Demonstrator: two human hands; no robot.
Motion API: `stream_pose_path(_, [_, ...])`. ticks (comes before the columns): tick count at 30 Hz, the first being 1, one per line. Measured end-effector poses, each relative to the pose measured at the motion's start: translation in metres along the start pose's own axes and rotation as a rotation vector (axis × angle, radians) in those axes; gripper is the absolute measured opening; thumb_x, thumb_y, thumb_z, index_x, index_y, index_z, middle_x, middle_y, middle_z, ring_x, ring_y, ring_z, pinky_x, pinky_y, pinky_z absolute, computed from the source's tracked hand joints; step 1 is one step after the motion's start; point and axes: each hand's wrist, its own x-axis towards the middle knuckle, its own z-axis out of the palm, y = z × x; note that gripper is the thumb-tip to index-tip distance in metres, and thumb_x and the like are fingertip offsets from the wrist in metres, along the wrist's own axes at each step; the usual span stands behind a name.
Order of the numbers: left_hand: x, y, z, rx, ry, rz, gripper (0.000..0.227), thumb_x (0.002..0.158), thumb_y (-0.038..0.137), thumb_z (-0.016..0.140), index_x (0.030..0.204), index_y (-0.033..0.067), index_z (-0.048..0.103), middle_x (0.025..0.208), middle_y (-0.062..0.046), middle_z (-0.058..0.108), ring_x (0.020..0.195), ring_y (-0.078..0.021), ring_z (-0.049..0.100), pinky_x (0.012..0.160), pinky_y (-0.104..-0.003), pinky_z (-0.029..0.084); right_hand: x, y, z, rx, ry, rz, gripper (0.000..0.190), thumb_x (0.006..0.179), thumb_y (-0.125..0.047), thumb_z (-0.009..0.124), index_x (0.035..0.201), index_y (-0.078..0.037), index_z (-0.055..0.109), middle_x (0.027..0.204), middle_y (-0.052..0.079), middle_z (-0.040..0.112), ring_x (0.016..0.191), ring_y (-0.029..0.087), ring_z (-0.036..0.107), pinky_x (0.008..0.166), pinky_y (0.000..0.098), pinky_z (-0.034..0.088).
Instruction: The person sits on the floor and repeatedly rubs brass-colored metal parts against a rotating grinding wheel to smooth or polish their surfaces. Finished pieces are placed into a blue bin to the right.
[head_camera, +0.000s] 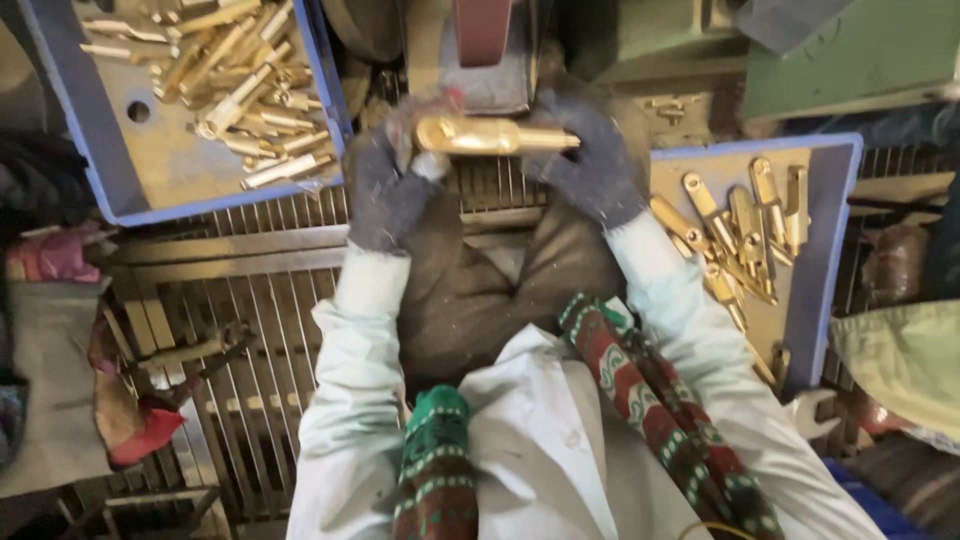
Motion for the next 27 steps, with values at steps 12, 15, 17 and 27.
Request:
stream_pose_path(12, [0.073,-0.085,-0.004,-0.166,0.075,-0.200,0.051,0.098,0.045,0.074,0.125,0.0032,0.065,0.112,-0.008,0.072,0.097,-0.0188,0.073,0.081,-0.033,0.063,0.063,-0.009,0.049,0.239,-0.003,0.492,0.037,0.089,-0.024,0.076,0.119,-0.004,0.066,0.083,0.000,0.067,0.064,0.006,0.059,0.055,0.0232,0.050])
stream_pose_path(15, [0.082,-0.114,0.006,-0.027,0.136,-0.176,0.047,0.102,0.042,0.074,0.120,-0.0008,0.068,0.106,-0.007,0.073,0.096,-0.0181,0.070,0.084,-0.031,0.058,0.066,-0.008,0.054,0.258,0.012,0.557,0.030,0.093,-0.022,0.076,0.113,-0.001,0.071,0.078,-0.002,0.065,0.061,0.003,0.053,0.053,0.0192,0.043])
stream_pose_path(17, [0.080,-0.132,0.012,-0.096,0.146,-0.217,0.046,0.101,0.040,0.072,0.117,-0.0027,0.067,0.099,-0.008,0.071,0.091,-0.0181,0.067,0.080,-0.032,0.056,0.066,-0.004,0.055,0.347,0.002,0.577,0.026,0.097,-0.023,0.074,0.109,0.001,0.071,0.079,-0.002,0.066,0.064,0.003,0.054,0.054,0.0196,0.042])
stream_pose_path(27, [0.085,-0.186,0.029,-0.042,0.265,-0.461,0.046,0.098,0.025,0.072,0.124,-0.0112,0.061,0.104,-0.015,0.072,0.086,-0.0187,0.069,0.071,-0.031,0.057,0.085,0.005,0.065,0.308,0.008,0.765,0.026,0.092,-0.025,0.072,0.101,-0.001,0.071,0.069,-0.003,0.059,0.055,0.005,0.046,0.047,0.0232,0.035])
